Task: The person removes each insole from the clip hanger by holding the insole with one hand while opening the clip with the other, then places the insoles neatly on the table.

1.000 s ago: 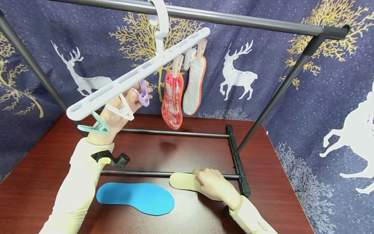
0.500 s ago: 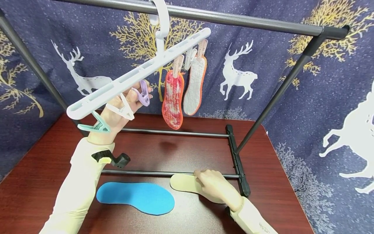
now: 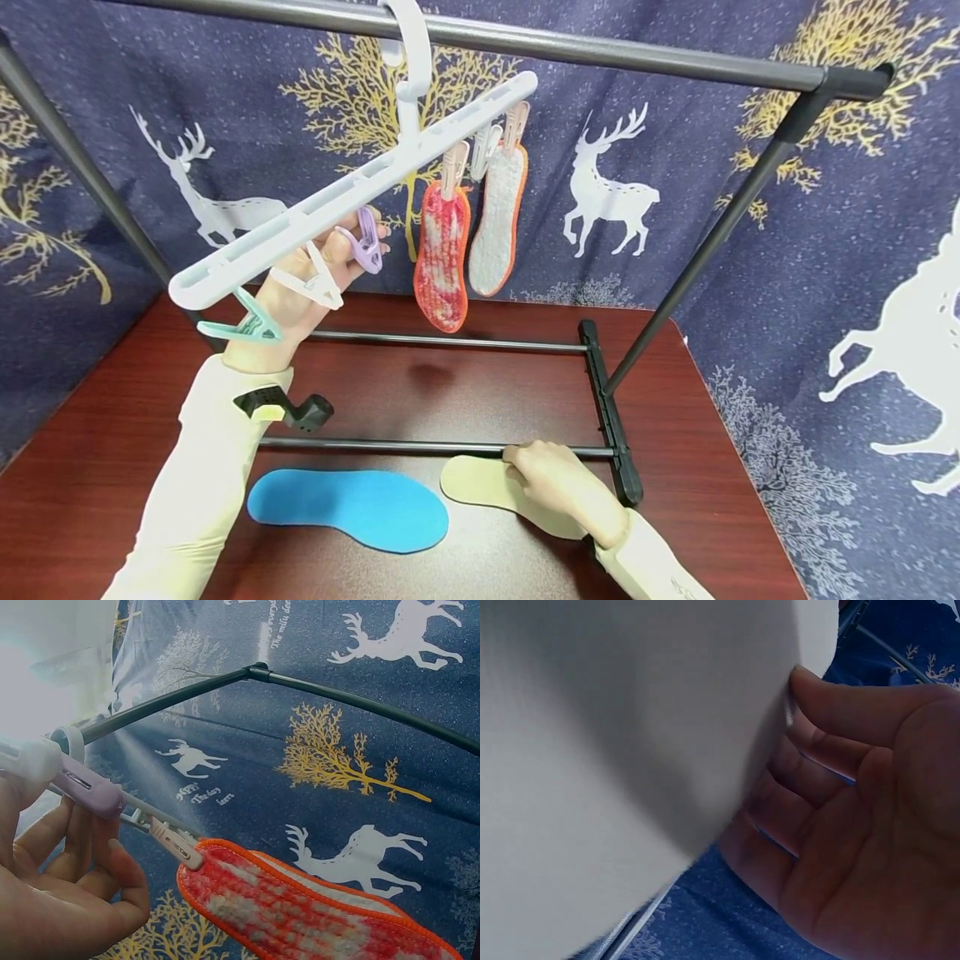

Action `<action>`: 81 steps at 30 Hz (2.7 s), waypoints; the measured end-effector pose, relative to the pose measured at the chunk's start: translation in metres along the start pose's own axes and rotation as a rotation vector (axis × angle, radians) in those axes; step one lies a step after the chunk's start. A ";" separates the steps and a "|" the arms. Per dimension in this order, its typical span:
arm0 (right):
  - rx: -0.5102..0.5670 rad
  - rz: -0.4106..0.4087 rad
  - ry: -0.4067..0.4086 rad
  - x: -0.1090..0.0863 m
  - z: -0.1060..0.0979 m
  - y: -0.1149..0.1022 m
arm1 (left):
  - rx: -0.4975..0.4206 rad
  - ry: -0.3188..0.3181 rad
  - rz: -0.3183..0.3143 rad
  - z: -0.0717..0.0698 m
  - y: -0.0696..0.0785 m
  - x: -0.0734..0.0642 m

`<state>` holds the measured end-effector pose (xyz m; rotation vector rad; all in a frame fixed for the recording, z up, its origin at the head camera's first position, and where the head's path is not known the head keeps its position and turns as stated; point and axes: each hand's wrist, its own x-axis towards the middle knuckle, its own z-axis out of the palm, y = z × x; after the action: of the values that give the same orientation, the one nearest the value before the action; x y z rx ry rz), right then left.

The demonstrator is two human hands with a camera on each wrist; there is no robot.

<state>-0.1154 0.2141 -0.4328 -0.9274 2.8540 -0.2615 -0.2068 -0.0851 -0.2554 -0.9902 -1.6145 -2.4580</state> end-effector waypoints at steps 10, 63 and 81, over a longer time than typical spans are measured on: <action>0.021 -0.002 -0.001 -0.002 0.002 0.002 | 0.007 -0.024 -0.004 0.000 0.001 0.001; 0.018 -0.002 0.401 0.030 -0.030 -0.009 | -0.059 0.016 -0.005 -0.005 0.000 -0.005; 0.095 -0.005 0.526 0.057 -0.043 -0.013 | -0.052 0.034 -0.028 -0.007 -0.004 -0.002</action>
<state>-0.1610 0.1752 -0.3920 -0.9651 3.2635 -0.7345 -0.2100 -0.0895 -0.2614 -0.9335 -1.5729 -2.5336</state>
